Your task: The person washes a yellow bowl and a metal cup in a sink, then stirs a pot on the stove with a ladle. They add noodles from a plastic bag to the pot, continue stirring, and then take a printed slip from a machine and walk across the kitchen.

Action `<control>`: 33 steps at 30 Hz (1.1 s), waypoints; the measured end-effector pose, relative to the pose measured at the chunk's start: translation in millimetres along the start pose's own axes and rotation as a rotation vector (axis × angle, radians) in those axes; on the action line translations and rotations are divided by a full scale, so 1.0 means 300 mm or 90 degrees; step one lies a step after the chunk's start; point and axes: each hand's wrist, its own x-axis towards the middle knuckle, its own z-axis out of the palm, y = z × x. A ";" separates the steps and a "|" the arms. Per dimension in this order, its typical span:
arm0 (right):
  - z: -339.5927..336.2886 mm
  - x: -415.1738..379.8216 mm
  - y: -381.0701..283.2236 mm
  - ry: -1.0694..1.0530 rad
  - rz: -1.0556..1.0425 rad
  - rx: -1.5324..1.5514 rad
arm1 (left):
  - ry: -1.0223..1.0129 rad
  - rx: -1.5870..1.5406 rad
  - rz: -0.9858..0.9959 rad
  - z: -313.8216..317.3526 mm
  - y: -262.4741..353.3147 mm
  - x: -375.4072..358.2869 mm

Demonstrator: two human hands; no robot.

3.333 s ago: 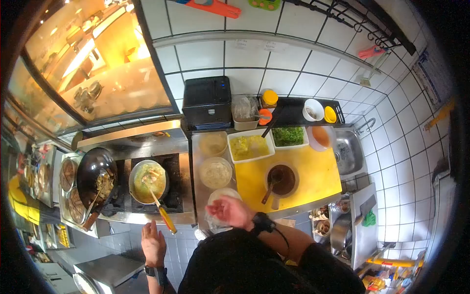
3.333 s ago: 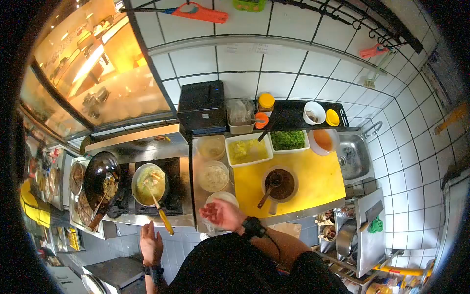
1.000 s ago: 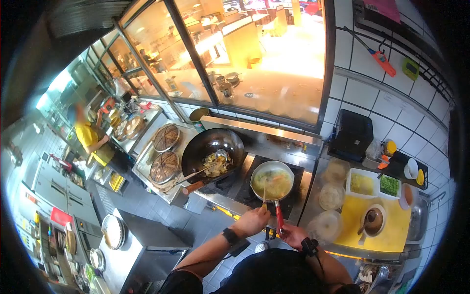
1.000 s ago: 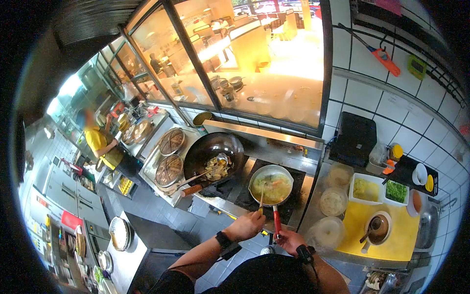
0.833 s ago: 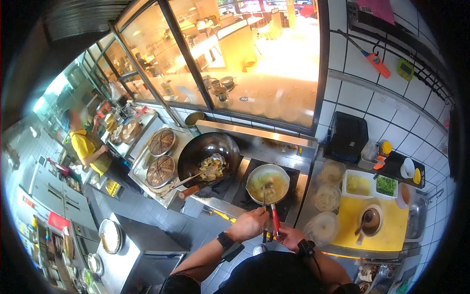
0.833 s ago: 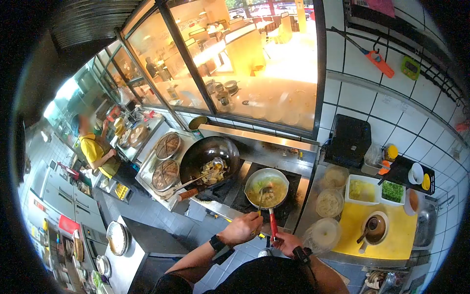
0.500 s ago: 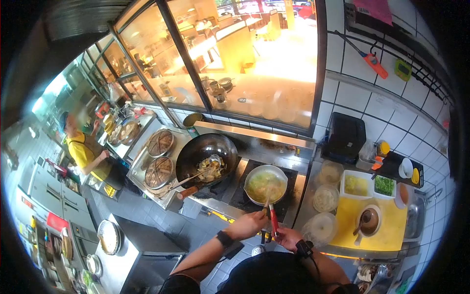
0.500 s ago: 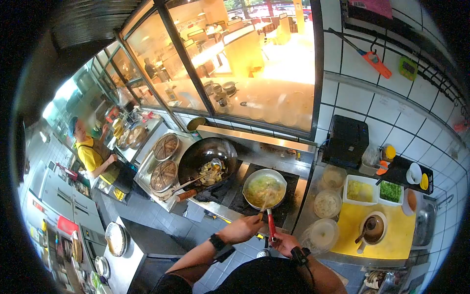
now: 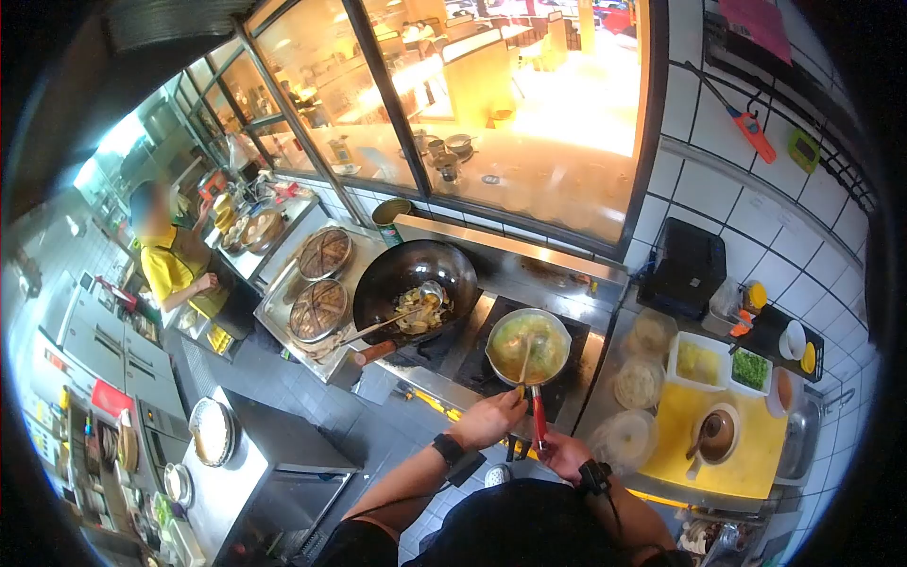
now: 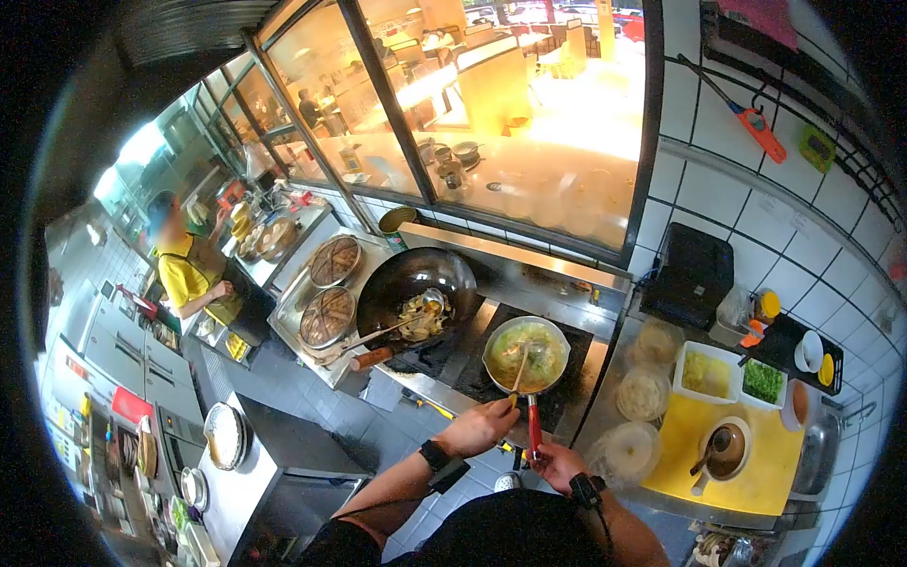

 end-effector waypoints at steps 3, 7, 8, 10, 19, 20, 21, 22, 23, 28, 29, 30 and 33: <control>0.006 0.001 0.001 -0.005 -0.008 -0.001 | 0.008 0.027 -0.023 0.049 -0.001 -0.031; 0.001 0.002 0.005 -0.007 -0.016 -0.003 | -0.095 -0.003 -0.063 -0.004 0.087 -0.042; -0.008 0.007 0.003 -0.009 -0.023 -0.018 | -0.108 -0.027 -0.058 -0.041 0.116 -0.028; -0.006 0.009 0.005 -0.002 -0.028 -0.024 | -0.103 -0.064 -0.038 -0.104 0.160 0.000; -0.050 0.020 0.016 -0.100 -0.046 -0.023 | 0.018 -0.069 -0.029 -0.014 0.083 0.013; -0.049 0.016 0.020 -0.112 -0.064 -0.032 | -0.032 -0.059 -0.054 -0.049 0.124 0.013; -0.052 0.024 0.022 -0.112 -0.073 -0.022 | -0.083 -0.048 -0.076 -0.069 0.144 0.013; -0.056 0.034 0.023 -0.102 -0.058 -0.041 | -0.090 -0.063 -0.059 -0.065 0.145 0.009; -0.056 0.035 0.025 -0.093 -0.042 -0.060 | -0.099 -0.063 -0.045 -0.074 0.140 0.016; -0.014 0.005 0.030 -0.094 -0.041 -0.001 | -0.023 -0.110 -0.061 -0.019 0.092 0.005; -0.018 0.001 0.026 -0.120 -0.024 0.006 | -0.005 -0.061 -0.099 -0.018 0.096 0.010; -0.045 0.027 0.034 -0.169 -0.041 -0.021 | -0.017 -0.049 -0.097 -0.022 0.106 0.008; -0.033 0.036 0.047 -0.120 -0.015 0.040 | -0.120 -0.038 -0.147 -0.066 0.172 0.007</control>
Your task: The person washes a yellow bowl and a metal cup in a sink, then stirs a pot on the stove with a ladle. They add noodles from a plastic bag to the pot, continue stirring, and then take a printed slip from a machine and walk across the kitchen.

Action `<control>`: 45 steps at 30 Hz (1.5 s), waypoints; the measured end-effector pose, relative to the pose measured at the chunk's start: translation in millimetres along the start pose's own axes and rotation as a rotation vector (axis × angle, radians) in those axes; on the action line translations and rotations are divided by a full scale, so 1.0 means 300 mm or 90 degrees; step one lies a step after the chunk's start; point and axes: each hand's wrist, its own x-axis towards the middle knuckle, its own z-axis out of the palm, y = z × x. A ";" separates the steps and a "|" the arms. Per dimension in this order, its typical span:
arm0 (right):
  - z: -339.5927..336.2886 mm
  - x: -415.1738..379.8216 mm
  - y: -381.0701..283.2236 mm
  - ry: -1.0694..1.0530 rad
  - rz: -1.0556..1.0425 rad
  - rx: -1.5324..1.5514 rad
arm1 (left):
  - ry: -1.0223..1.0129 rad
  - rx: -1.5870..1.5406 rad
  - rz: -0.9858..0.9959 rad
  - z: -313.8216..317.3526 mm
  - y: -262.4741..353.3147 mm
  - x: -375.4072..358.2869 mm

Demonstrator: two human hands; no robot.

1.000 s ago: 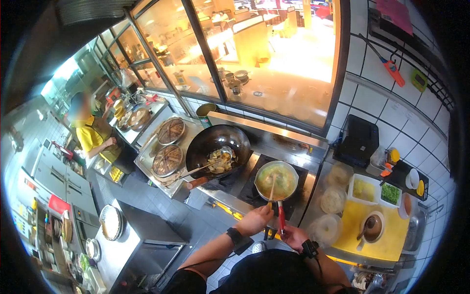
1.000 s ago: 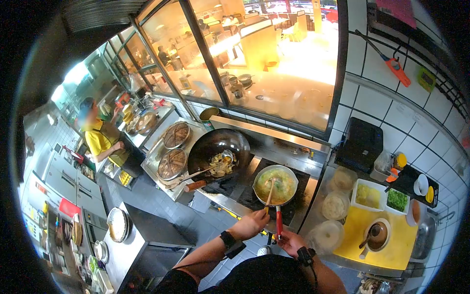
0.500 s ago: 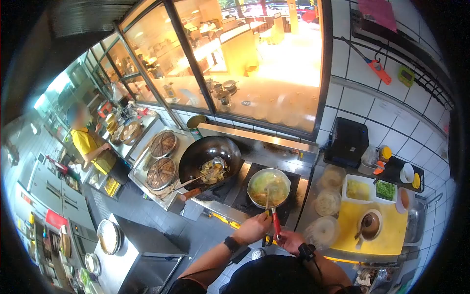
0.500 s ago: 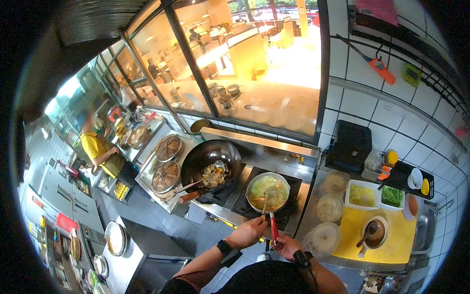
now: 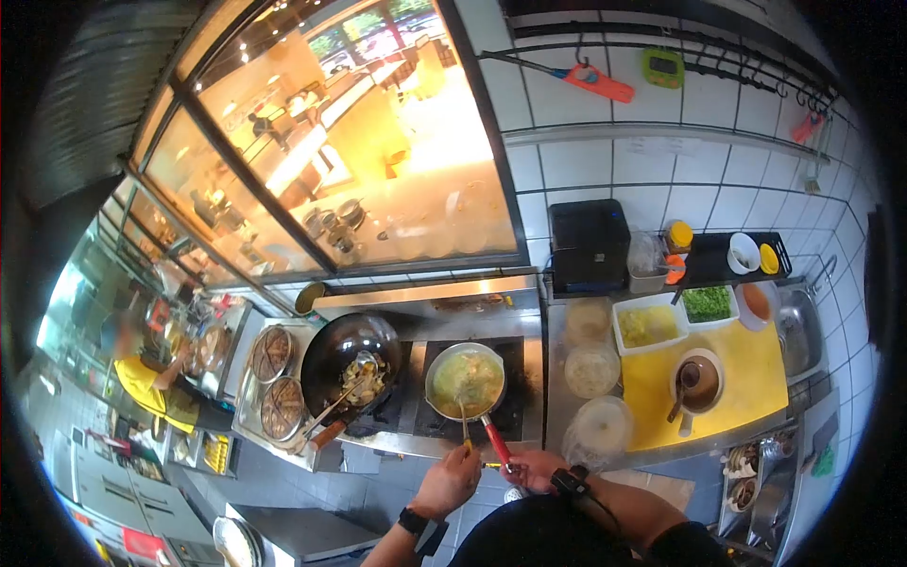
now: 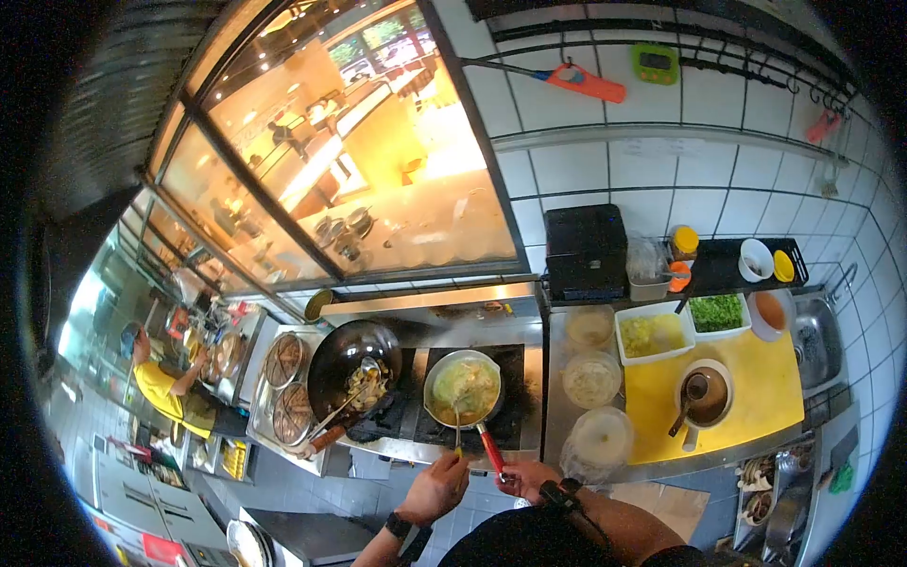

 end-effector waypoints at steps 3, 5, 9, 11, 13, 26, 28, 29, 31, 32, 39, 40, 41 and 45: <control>0.011 -0.009 -0.010 -0.002 0.009 0.017 | 0.029 -0.037 0.028 -0.016 0.030 0.014; 0.011 -0.004 -0.004 -0.021 0.014 0.014 | 0.059 -0.053 0.056 0.006 0.003 0.034; 0.007 -0.004 -0.014 -0.022 0.033 -0.002 | 0.101 -0.005 0.036 0.045 -0.057 0.083; 0.006 0.001 -0.012 -0.016 0.047 -0.001 | 0.089 0.061 0.004 0.044 -0.056 0.072; 0.007 0.001 -0.016 -0.022 0.014 -0.075 | 0.115 0.087 0.032 0.027 -0.033 0.044; 0.055 -0.100 -0.034 0.014 0.030 -0.123 | 0.122 0.015 -0.061 0.079 -0.023 -0.024; 0.055 -0.098 -0.036 0.018 0.030 -0.134 | 0.127 0.003 -0.066 0.069 -0.032 -0.023; 0.054 -0.097 -0.033 0.020 0.030 -0.138 | 0.132 0.018 -0.029 0.071 -0.046 -0.021; 0.082 -0.111 -0.034 0.027 0.020 -0.136 | 0.121 0.103 0.079 0.092 -0.135 0.008; 0.104 -0.098 -0.061 0.029 0.003 -0.133 | 0.111 0.178 0.153 0.099 -0.224 0.064; 0.111 -0.092 -0.039 0.047 -0.017 -0.147 | 0.001 0.164 0.045 0.091 -0.217 0.031; 0.107 -0.088 -0.036 0.052 -0.013 -0.129 | -0.043 0.123 -0.032 0.078 -0.179 0.019; 0.101 -0.087 -0.034 0.057 -0.009 -0.113 | 0.040 0.091 0.006 0.069 -0.156 0.009; 0.082 -0.085 -0.034 0.023 -0.019 -0.119 | 0.230 -0.015 -0.001 -0.012 -0.052 0.018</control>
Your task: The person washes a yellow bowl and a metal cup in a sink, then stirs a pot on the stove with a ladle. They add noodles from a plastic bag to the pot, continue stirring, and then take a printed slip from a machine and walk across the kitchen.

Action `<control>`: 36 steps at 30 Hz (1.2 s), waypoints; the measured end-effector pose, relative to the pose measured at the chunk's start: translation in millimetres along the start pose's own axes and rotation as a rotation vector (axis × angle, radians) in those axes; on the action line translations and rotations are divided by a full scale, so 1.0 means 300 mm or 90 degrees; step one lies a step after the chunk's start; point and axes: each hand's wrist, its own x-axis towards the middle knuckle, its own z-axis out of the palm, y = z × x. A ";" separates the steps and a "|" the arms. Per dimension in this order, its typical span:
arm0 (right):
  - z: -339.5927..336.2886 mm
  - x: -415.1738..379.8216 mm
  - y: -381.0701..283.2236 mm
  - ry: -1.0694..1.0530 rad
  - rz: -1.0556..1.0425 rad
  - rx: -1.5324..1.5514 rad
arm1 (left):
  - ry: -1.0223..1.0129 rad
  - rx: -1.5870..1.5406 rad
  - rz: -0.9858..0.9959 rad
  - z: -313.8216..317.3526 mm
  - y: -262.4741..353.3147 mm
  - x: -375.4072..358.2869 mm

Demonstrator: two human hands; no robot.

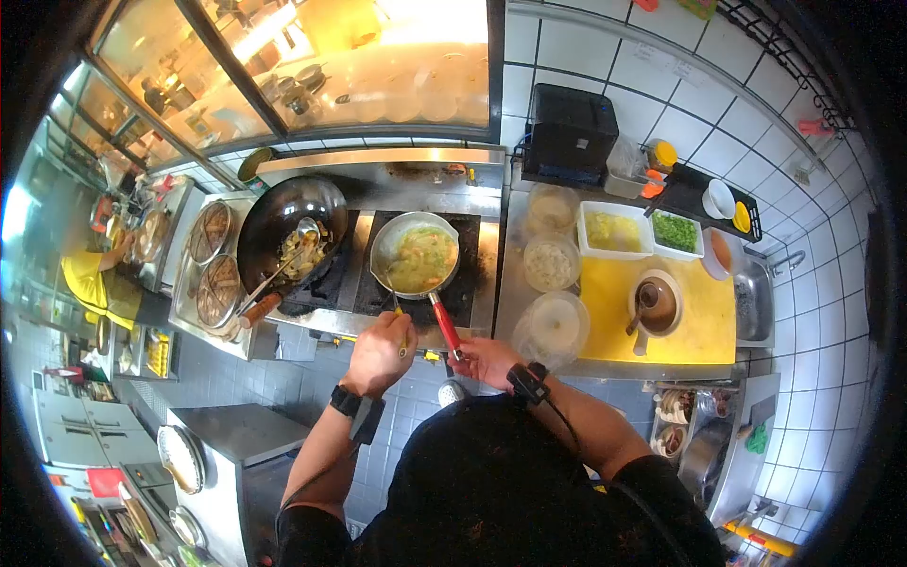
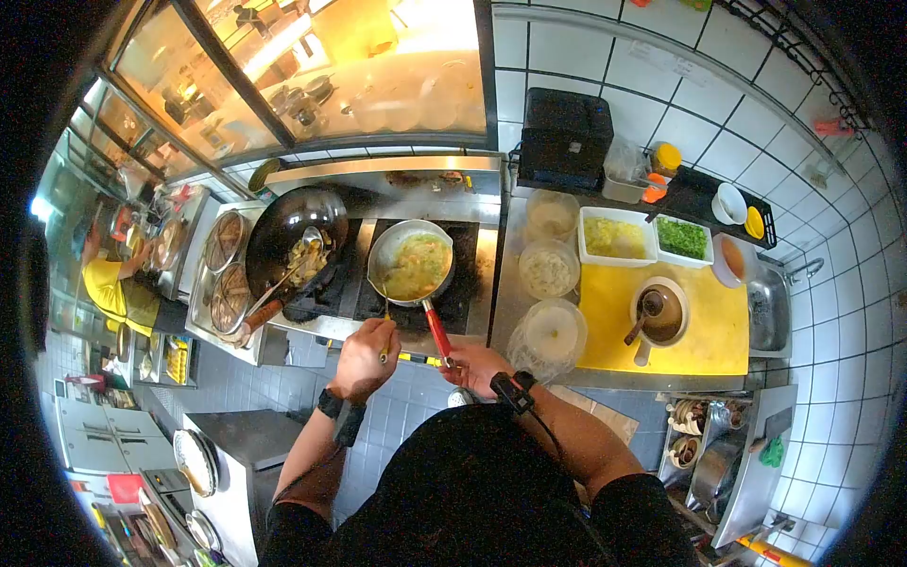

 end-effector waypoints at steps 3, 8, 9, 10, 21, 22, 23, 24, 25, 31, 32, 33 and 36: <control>0.001 0.016 0.000 0.008 -0.004 -0.013 | 0.128 -0.059 0.005 0.005 0.010 0.024; 0.038 0.025 -0.020 -0.018 -0.019 -0.052 | -0.004 -0.005 -0.029 0.131 -0.057 0.061; 0.047 0.022 -0.024 -0.017 -0.018 -0.055 | -0.001 -0.007 -0.031 0.170 -0.094 0.059; 0.055 0.020 -0.028 -0.013 -0.017 -0.074 | -0.046 -0.007 0.005 0.202 -0.128 0.058; 0.051 0.026 -0.022 0.012 -0.005 -0.030 | -0.196 -0.072 0.100 -0.226 -0.019 -0.030; 0.051 0.027 -0.021 0.014 -0.005 -0.043 | -0.188 -0.066 0.104 -0.251 -0.015 -0.038; 0.055 0.024 -0.023 0.018 -0.005 -0.058 | -0.189 -0.066 0.104 -0.253 -0.026 -0.046; 0.059 0.020 -0.027 0.019 -0.004 -0.058 | -0.191 -0.095 0.088 -0.247 -0.040 -0.055; 0.063 0.015 -0.029 0.025 0.000 -0.057 | -0.192 -0.124 0.069 -0.235 -0.052 -0.064; 0.056 0.021 -0.023 0.007 -0.010 -0.063 | -0.104 -0.078 0.079 -0.037 -0.113 -0.024; 0.054 0.020 -0.024 0.004 -0.012 -0.073 | -0.125 -0.053 0.083 -0.029 -0.110 -0.014; 0.052 0.019 -0.025 0.005 -0.012 -0.076 | -0.122 -0.054 0.083 -0.018 -0.110 0.000; 0.054 0.023 -0.021 0.020 -0.001 -0.068 | -0.127 -0.054 0.104 0.018 -0.148 0.043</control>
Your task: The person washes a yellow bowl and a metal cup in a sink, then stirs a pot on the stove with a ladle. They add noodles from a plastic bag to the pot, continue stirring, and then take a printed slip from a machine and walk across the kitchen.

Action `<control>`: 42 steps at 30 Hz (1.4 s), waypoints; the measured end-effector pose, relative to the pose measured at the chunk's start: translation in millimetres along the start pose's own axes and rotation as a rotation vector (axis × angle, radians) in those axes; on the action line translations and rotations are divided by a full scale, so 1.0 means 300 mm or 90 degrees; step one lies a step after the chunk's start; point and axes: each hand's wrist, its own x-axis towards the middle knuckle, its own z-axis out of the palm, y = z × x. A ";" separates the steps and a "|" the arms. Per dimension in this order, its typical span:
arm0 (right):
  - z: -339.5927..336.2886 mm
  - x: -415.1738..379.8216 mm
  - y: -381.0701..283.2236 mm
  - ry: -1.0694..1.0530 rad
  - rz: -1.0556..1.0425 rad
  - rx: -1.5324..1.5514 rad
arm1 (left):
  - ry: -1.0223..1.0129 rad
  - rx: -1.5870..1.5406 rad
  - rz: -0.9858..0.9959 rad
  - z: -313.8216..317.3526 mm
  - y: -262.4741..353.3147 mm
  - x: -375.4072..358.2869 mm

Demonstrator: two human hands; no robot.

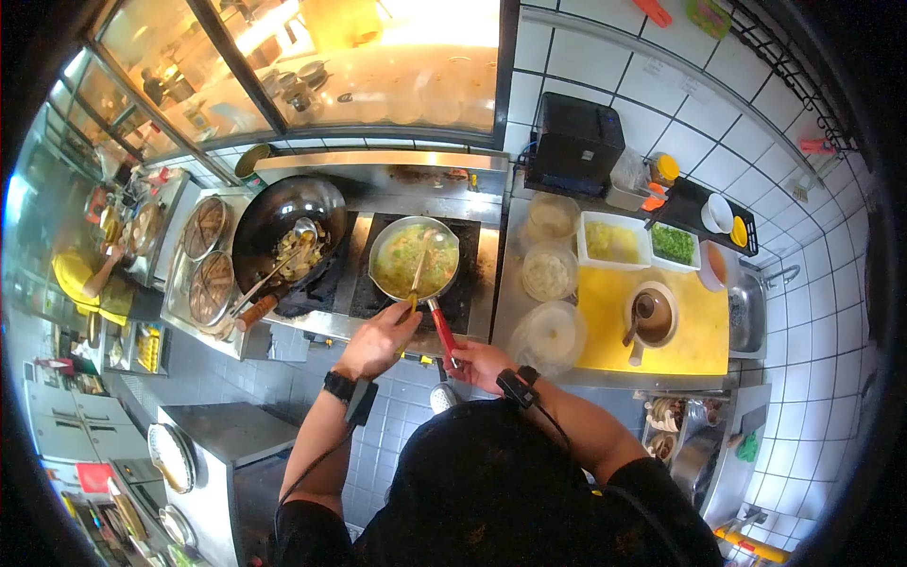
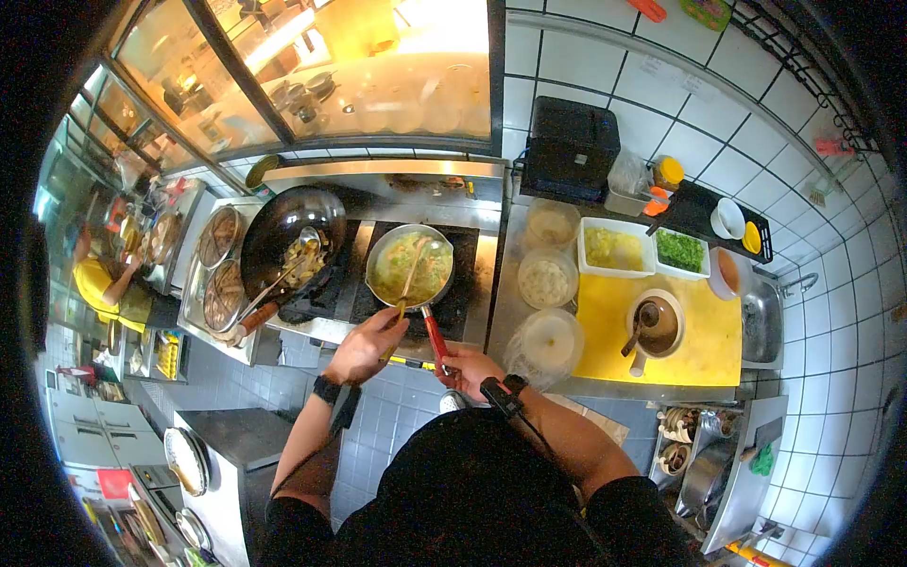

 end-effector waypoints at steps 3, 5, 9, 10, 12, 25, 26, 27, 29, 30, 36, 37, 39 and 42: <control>0.007 -0.008 0.000 -0.022 -0.013 0.001 | -0.084 0.154 0.075 0.051 -0.075 0.007; 0.019 -0.015 -0.006 0.011 -0.011 0.002 | -0.120 0.209 0.063 0.068 -0.108 -0.006; 0.005 0.001 0.013 0.022 -0.001 0.028 | -0.141 0.224 -0.022 0.067 -0.033 -0.063; -0.002 0.007 0.014 0.015 0.004 0.037 | -0.149 0.227 -0.072 0.080 -0.017 -0.072; -0.009 0.008 0.015 0.006 0.008 0.049 | -0.139 0.188 -0.105 0.051 0.046 -0.053; -0.004 0.011 0.002 -0.007 0.021 0.039 | 0.010 0.065 -0.122 0.114 -0.016 0.019; -0.003 0.011 -0.003 0.003 0.022 0.042 | -0.025 0.087 -0.106 0.116 -0.024 0.015; -0.003 0.012 -0.006 0.003 0.020 0.042 | -0.025 0.088 -0.104 0.117 -0.022 -0.004; -0.006 0.010 -0.004 -0.010 0.016 0.025 | -0.062 0.033 -0.104 0.093 0.008 -0.036; -0.007 0.007 -0.004 -0.008 0.016 0.030 | -0.054 0.021 -0.101 0.048 0.042 -0.040; 0.012 0.003 -0.013 0.034 0.030 -0.012 | -0.048 -0.017 -0.073 -0.181 0.178 -0.086; -0.004 0.016 -0.004 0.017 0.026 -0.008 | -0.046 -0.015 -0.075 -0.168 0.163 -0.086; -0.015 0.020 0.009 -0.003 0.027 -0.007 | -0.020 -0.052 -0.041 -0.104 0.095 -0.080; -0.007 0.010 0.001 0.000 0.019 0.039 | -0.024 0.014 -0.047 0.029 -0.003 -0.079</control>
